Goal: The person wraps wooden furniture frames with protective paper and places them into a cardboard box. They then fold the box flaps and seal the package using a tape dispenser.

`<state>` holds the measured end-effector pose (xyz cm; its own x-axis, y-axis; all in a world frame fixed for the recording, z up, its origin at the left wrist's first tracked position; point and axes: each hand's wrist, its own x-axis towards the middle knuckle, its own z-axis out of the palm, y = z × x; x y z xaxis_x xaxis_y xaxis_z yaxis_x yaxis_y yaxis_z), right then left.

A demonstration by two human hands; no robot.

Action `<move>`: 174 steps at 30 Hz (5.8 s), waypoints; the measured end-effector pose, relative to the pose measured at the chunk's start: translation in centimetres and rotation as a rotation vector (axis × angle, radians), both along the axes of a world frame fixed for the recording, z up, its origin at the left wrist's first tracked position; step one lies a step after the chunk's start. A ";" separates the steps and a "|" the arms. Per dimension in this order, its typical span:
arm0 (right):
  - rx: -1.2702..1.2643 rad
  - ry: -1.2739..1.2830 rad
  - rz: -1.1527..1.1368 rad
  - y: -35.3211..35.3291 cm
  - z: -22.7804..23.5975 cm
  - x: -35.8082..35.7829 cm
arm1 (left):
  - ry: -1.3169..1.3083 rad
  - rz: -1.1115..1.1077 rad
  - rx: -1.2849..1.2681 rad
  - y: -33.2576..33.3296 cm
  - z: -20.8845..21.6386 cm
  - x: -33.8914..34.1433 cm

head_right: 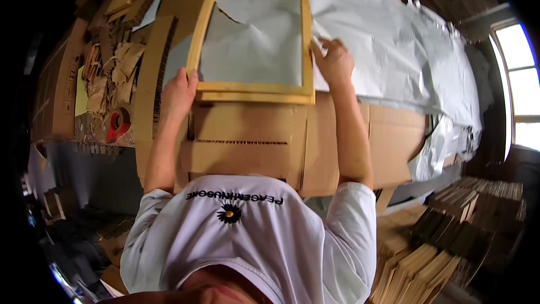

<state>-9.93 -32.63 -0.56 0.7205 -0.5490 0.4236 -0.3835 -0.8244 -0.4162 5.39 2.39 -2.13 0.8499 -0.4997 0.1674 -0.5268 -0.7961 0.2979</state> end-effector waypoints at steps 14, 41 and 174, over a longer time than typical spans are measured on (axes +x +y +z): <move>1.556 -0.508 -0.421 -9.3 -11.7 -16.6 | -0.056 -0.031 0.369 -1.3 -1.6 -0.8; 0.900 -0.569 -0.330 -5.0 -2.3 -8.0 | 0.658 0.253 -0.730 14.9 -9.5 12.2; -0.167 0.360 0.299 25.2 2.7 15.6 | -0.445 0.671 0.178 35.0 -8.7 49.9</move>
